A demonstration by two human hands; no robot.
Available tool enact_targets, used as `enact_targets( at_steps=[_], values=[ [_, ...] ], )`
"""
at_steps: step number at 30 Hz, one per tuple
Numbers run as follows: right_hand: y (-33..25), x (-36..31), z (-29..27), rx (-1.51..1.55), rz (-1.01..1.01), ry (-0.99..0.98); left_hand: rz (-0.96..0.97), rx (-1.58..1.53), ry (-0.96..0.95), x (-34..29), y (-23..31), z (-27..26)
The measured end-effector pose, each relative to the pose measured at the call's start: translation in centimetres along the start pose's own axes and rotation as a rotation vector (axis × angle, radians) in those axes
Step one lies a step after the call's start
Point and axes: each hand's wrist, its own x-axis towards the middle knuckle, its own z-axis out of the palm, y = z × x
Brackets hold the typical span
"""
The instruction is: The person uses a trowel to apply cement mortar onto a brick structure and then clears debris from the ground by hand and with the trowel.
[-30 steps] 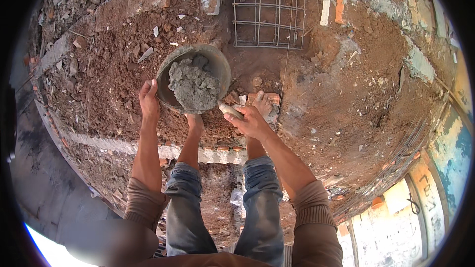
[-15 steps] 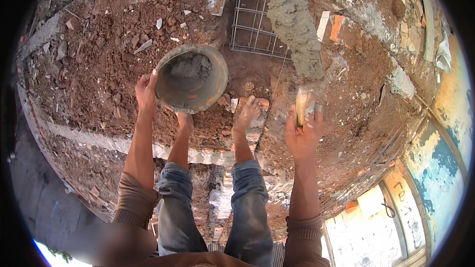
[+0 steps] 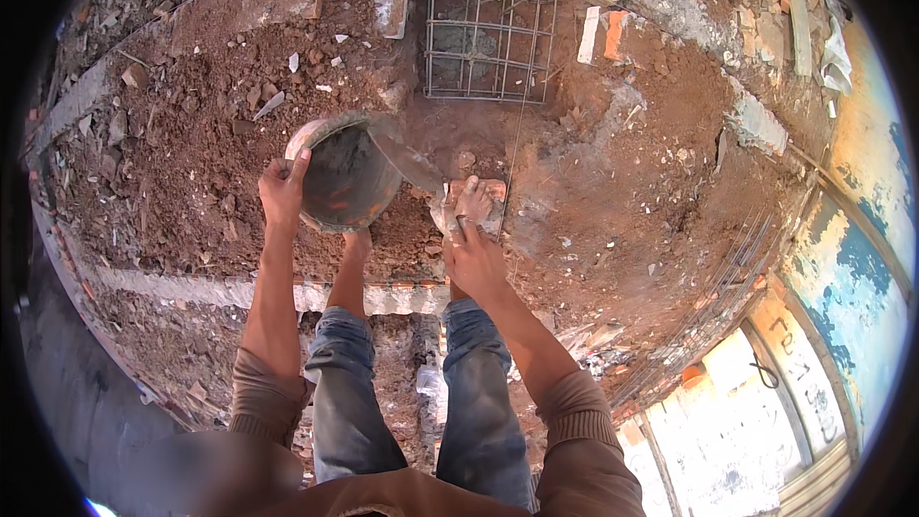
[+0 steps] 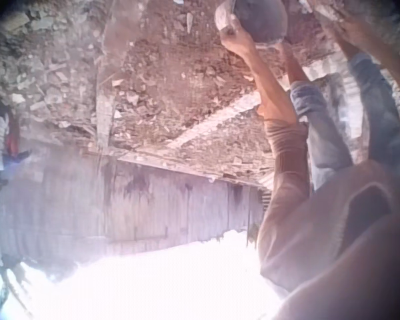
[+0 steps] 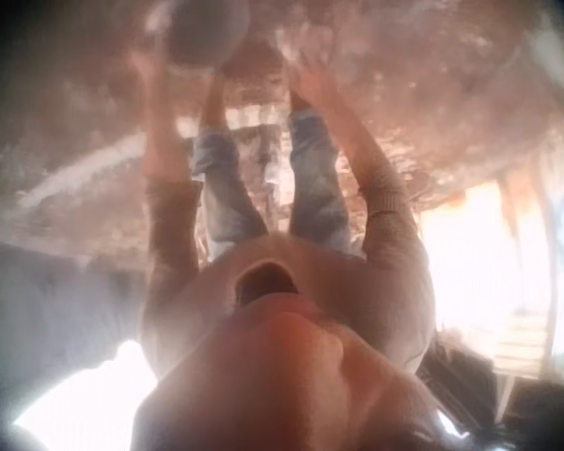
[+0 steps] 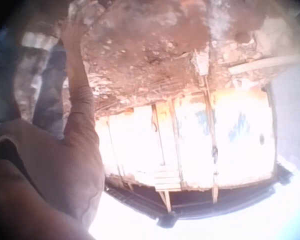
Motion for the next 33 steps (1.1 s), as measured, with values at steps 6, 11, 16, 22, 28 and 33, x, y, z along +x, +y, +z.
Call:
enact_targets(
  at_steps=[6, 11, 16, 22, 28, 33],
  values=[
    [-2.9, 6.1, 2.3, -0.248, -0.377, -0.303, 0.14, 0.299, -0.022, 0.8, 2.5, -0.4],
    [-7.3, 14.2, 6.2, -0.17, -0.291, -0.417, 0.184, 0.247, -0.064, 2.9, 1.6, 0.8],
    [-6.8, 12.1, 4.4, -0.051, -0.459, -0.589, 0.114, 0.102, 0.071, 3.3, -3.2, -0.3],
    [-4.0, 16.0, 6.0, 0.005, -0.312, -0.481, 0.197, 0.244, 0.068, 2.6, -2.6, 0.2],
    [-2.9, 12.8, 10.1, 0.309, -0.037, -0.731, 0.237, 0.167, 0.004, 0.5, 1.5, -1.6],
    [-9.1, 8.1, 8.7, 0.732, -0.199, -0.792, 0.281, 0.116, 0.026, -3.3, 5.3, -6.6]
  ],
)
